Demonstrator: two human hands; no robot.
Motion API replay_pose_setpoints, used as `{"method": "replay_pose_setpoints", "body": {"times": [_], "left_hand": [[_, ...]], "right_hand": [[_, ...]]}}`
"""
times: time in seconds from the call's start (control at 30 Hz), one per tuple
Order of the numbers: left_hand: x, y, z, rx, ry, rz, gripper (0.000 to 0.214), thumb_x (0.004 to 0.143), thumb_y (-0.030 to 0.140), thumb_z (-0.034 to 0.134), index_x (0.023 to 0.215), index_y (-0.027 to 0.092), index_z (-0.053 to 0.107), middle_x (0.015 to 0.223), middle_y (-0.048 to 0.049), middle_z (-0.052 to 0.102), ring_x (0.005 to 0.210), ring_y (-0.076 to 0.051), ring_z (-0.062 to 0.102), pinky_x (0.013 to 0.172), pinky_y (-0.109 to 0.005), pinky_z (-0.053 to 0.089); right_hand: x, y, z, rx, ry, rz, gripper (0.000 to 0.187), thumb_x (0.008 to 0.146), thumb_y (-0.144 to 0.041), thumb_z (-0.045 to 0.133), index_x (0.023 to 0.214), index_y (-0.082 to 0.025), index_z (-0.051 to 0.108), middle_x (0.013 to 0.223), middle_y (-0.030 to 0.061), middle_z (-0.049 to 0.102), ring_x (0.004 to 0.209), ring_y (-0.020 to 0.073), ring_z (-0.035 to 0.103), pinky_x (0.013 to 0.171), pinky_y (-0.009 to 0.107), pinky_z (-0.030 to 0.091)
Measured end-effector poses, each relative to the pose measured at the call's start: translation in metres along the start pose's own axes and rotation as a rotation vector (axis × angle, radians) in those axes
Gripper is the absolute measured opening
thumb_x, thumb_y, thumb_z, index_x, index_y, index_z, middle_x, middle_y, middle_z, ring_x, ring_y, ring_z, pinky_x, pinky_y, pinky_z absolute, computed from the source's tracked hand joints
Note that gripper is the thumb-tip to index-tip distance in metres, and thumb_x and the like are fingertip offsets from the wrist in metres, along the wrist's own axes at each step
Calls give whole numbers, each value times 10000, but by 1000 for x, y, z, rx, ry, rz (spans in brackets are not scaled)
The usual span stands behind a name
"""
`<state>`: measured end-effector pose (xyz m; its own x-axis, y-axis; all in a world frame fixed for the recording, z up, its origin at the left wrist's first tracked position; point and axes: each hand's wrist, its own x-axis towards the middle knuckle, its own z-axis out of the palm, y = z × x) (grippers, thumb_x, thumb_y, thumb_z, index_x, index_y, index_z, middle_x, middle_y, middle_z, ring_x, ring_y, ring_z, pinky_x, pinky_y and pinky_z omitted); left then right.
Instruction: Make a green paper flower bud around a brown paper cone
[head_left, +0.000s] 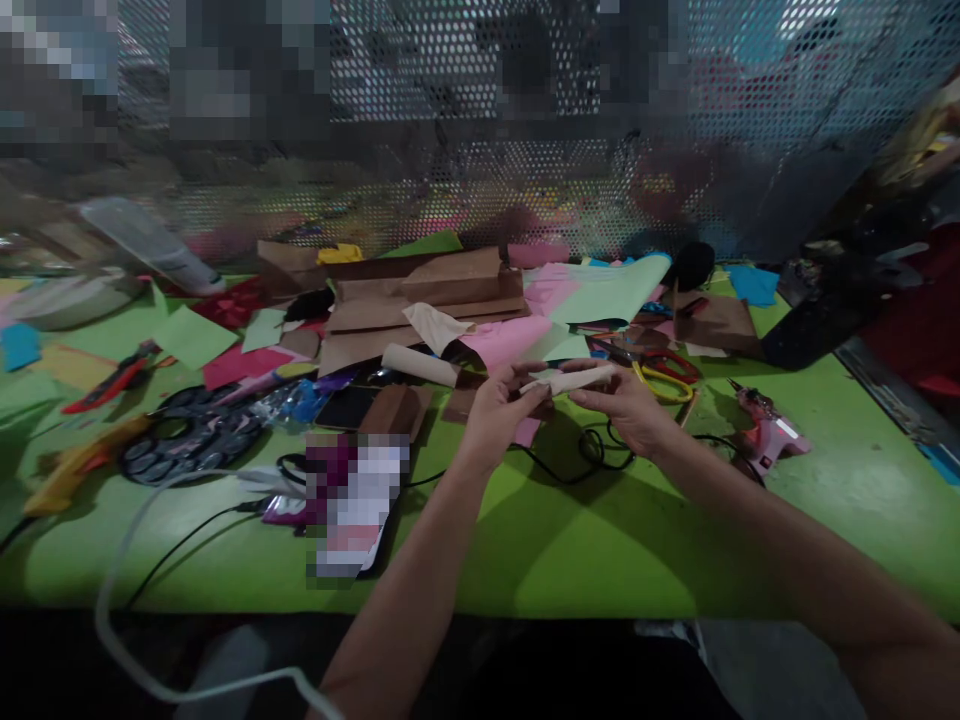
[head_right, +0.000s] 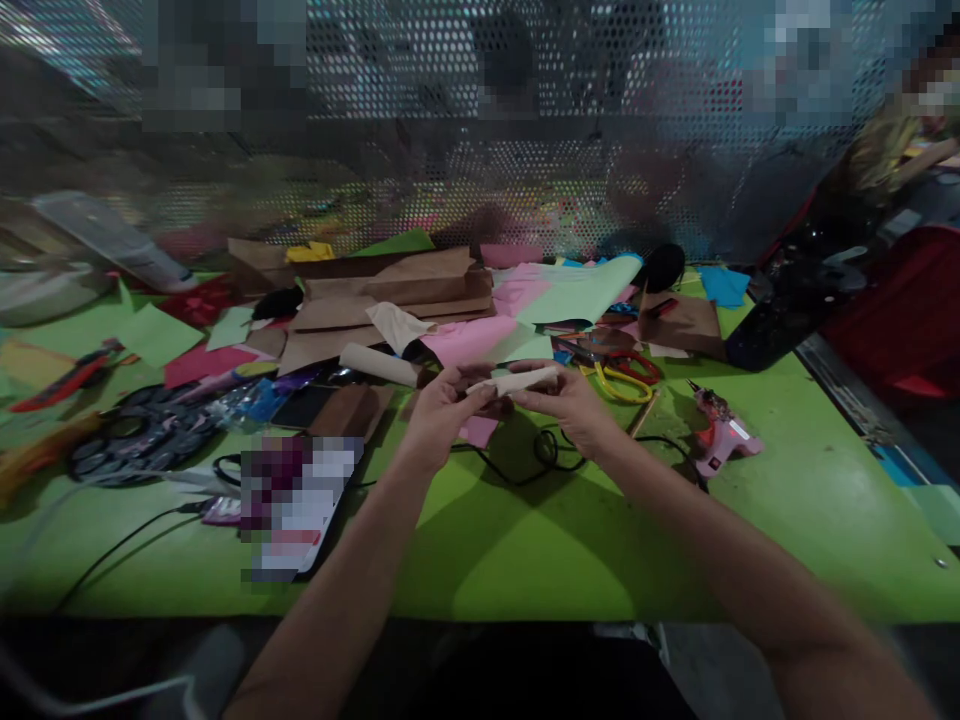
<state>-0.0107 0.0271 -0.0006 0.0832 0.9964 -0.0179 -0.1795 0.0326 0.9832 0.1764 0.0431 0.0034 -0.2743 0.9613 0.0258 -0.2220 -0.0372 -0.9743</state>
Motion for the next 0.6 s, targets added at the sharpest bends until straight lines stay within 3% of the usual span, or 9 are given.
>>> {"method": "replay_pose_setpoints", "body": {"times": [0.1,0.2,0.33,0.47,0.6], "left_hand": [[-1,4,-8,233,-118,67,438,793,401,743,1141,149,657,1006,-86,749,877,-186,708,829,-348,593],[-1,9,-21,721,-107,195,406,820,332,707,1198,188,674,1205,-102,716,1108,-249,657,990,-415,528],[0,10,-26,1306,-102,133,476,807,183,633,1283,204,655,1312,-111,665,1262,-348,553,1070,-532,433],[2,5,-19,1444,-151,56,388,841,165,575,1216,181,675,1269,-143,657,1256,-363,542,1032,-524,432],[4,2,-17,1351,-110,86,281,829,140,581,1098,172,656,1195,-140,668,1191,-330,566,996,-461,440]], "right_hand": [[-1,-2,1,-69,56,-40,274,635,-369,892,816,-212,760,805,9,739,759,154,660,766,307,560],[1,-7,-4,-93,150,-120,274,640,-406,886,787,-218,751,763,6,716,689,152,632,675,309,564],[3,-13,-10,-130,195,-188,227,665,-367,854,789,-213,742,783,13,706,709,156,623,666,306,543],[1,-16,-9,-310,188,-243,128,711,-280,785,792,-197,732,722,1,672,672,143,577,621,279,464],[-1,-18,-7,-418,192,-296,103,734,-263,739,808,-191,728,712,-2,665,669,146,559,602,271,422]]}}
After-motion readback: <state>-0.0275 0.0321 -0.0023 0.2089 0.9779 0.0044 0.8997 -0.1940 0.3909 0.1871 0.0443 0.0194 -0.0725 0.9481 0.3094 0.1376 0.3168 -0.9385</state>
